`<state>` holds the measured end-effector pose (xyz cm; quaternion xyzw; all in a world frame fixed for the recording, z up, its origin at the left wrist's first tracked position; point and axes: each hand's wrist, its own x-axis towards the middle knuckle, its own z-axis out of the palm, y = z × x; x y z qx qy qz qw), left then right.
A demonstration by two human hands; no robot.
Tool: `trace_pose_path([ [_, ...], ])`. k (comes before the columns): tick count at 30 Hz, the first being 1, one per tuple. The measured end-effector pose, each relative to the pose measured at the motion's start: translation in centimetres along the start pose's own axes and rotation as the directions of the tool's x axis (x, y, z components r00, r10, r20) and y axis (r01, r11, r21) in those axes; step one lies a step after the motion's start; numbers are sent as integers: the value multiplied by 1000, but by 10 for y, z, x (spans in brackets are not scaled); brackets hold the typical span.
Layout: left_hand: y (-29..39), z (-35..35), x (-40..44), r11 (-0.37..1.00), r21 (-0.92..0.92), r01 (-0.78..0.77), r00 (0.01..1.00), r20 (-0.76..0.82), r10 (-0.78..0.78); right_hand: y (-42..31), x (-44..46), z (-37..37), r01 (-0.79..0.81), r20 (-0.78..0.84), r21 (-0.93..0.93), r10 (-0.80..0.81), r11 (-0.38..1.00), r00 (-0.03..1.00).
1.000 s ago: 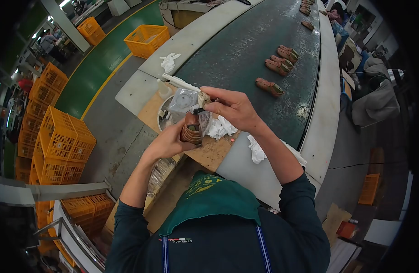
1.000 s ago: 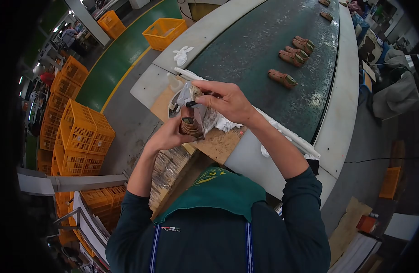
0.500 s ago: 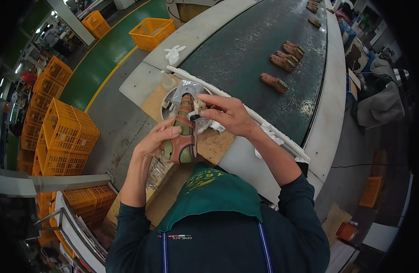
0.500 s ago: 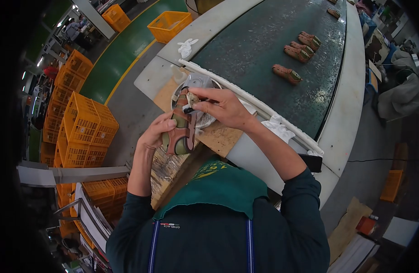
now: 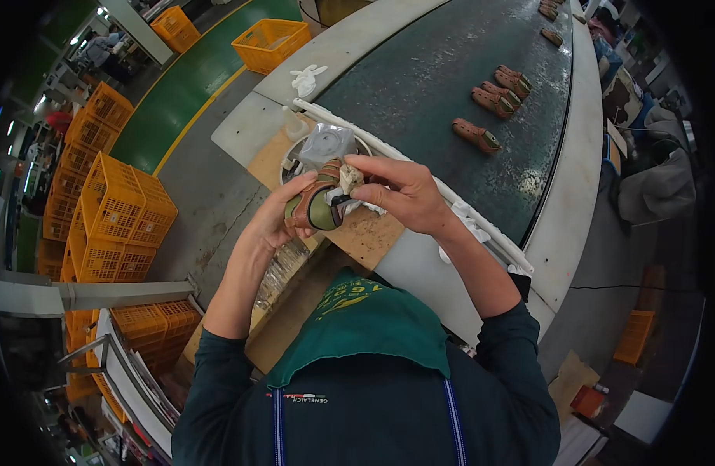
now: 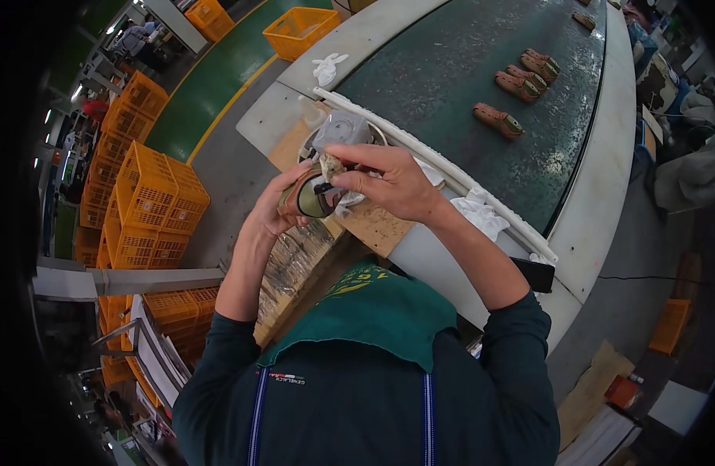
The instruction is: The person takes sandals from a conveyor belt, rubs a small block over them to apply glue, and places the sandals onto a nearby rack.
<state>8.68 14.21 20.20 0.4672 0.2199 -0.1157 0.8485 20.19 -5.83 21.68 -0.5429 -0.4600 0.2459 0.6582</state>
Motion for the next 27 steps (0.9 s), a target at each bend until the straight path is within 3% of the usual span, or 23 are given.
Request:
trace_pose_path([
  [2,0,-1,7,999,-45,9,1000,-16,-9,-2,-1,-4,28,14,-50,-27,998,1000],
  [4,2,4,9,996,-86,18,999,-30,-20,0,-1,-8,240,98,-201,-224,950,970],
  [7,8,9,12,974,-222,35,999,-3,-37,7,-2,-13,326,84,-197,-315,925,945],
  [9,8,-4,18,970,-241,-12,954,288,83,17,-3,-21,258,-8,-197,-264,946,964],
  [10,9,3,15,971,-238,-17,955,285,86,20,-3,-25,185,-95,-195,-206,963,974],
  [11,9,17,6,955,-256,-148,970,151,191,20,-3,-27,188,-94,-190,-209,963,973],
  [12,9,25,1,927,-253,-278,956,17,292,19,-3,-29,138,-217,-98,-156,986,964],
  [13,9,24,1,926,-248,-284,955,17,298,19,-1,-34,99,-328,-1,-94,995,940],
  [14,7,20,2,893,-10,-449,893,31,449,23,0,-37,70,-374,-17,-71,997,925],
  [15,4,17,1,781,224,-583,810,81,581,25,0,-40,73,-370,-13,-73,997,926],
  [16,-3,16,-6,708,393,-587,757,-43,652,25,-1,-42,31,-363,74,-2,997,932],
  [18,-12,9,-12,547,752,-366,819,-19,574,34,-1,-42,-14,-337,168,71,986,939],
  [19,-13,10,-14,550,754,-359,816,-32,576,40,-1,-38,-47,-311,216,114,975,943],
  [21,-12,16,-17,-29,844,-535,504,346,791,50,1,-34,-97,-268,285,177,954,947],
  [22,-13,20,-19,-231,836,-498,433,470,769,54,3,-30,-104,-256,291,182,951,949],
  [27,-32,29,-25,-303,845,-440,416,491,766,74,12,-18,-184,-192,406,280,895,940],
])
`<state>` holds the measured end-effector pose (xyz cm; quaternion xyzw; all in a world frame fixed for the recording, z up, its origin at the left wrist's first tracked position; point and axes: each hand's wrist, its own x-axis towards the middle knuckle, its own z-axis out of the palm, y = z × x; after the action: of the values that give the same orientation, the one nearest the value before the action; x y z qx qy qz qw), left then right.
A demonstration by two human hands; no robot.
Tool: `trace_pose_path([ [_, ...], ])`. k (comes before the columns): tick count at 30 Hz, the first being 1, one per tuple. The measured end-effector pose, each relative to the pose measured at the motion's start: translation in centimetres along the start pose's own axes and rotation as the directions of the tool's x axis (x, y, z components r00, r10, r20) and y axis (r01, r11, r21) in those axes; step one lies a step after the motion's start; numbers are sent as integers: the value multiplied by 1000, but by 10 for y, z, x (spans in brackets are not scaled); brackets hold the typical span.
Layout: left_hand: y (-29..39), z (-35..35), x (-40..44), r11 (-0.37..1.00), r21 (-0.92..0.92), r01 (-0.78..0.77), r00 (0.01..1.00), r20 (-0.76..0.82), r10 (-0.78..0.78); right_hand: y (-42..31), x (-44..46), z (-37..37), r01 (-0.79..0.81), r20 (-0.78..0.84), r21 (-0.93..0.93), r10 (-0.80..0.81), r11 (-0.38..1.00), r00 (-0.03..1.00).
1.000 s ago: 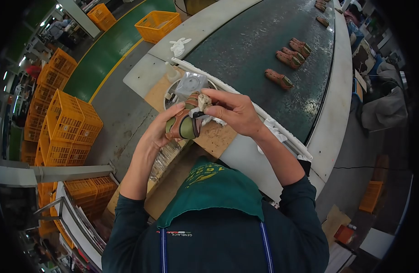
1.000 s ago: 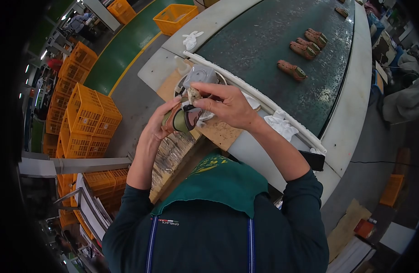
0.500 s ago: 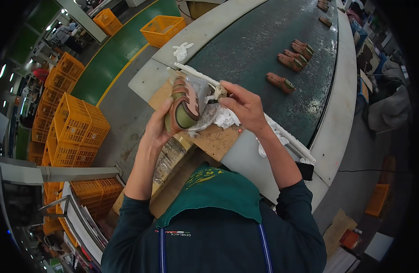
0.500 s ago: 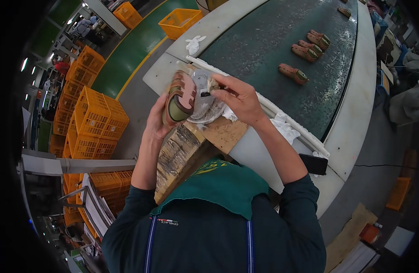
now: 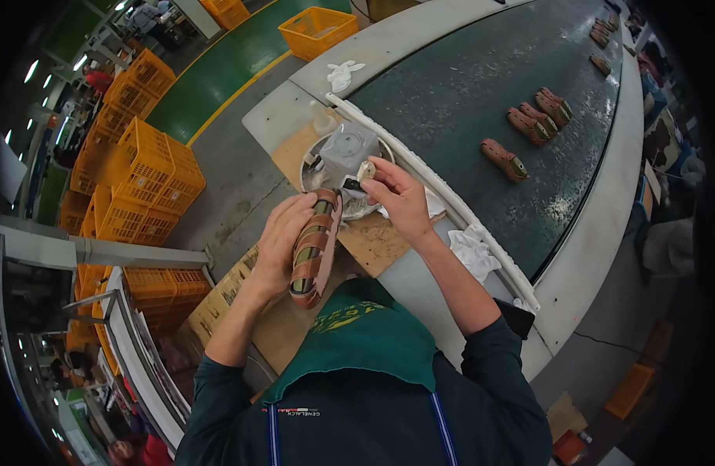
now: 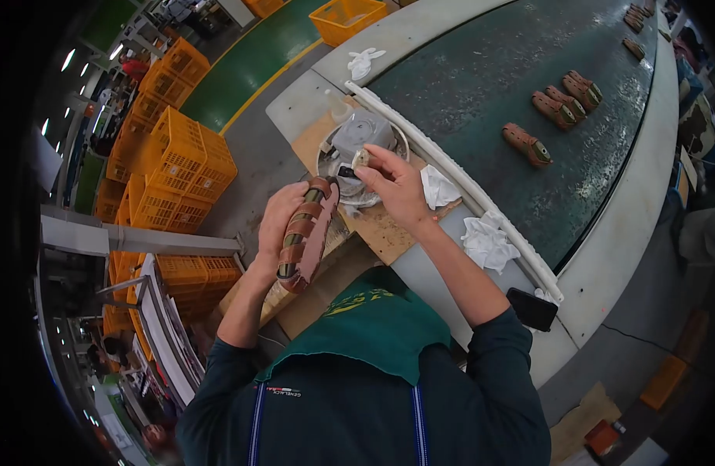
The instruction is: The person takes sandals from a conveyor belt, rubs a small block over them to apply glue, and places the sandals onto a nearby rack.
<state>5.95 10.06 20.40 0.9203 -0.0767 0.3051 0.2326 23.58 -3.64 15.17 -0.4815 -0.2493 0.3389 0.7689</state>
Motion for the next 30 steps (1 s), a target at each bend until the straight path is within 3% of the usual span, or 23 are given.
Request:
trace_pose_path([
  [7,14,3,-30,964,58,258,965,25,-260,9,-4,19,-144,215,-49,151,988,965],
  [13,14,1,-82,878,32,477,879,-1,-477,5,-24,50,-82,484,-202,172,976,858],
  [14,11,3,-100,827,11,561,827,11,-562,5,-26,57,-85,511,-209,183,974,840],
  [16,4,4,-139,707,-34,707,707,11,-707,11,-25,79,-86,342,-139,130,987,931],
  [18,1,5,-184,337,-382,861,406,116,-906,21,-15,91,-89,221,-199,133,976,966],
  [20,-8,18,-252,126,-811,571,296,60,-953,48,-10,91,-98,204,-349,178,932,963],
  [22,-13,22,-324,20,-846,533,120,52,-991,82,-15,103,-232,126,-326,285,917,950],
  [23,-12,26,-368,44,-857,514,88,1,-996,99,-21,107,-282,136,-321,338,904,931],
  [25,-8,30,-440,-253,-967,24,-158,246,-956,128,-34,125,-367,131,-345,431,864,893],
  [26,0,24,-464,-223,-975,-5,-174,221,-960,139,-40,135,-403,115,-369,472,837,874],
  [28,17,0,-515,-105,-981,-163,-431,167,-887,164,-48,153,-443,135,-437,544,783,828],
  [30,15,-8,-582,98,-986,-137,-630,10,-777,184,-53,176,-425,163,-491,560,760,813],
])
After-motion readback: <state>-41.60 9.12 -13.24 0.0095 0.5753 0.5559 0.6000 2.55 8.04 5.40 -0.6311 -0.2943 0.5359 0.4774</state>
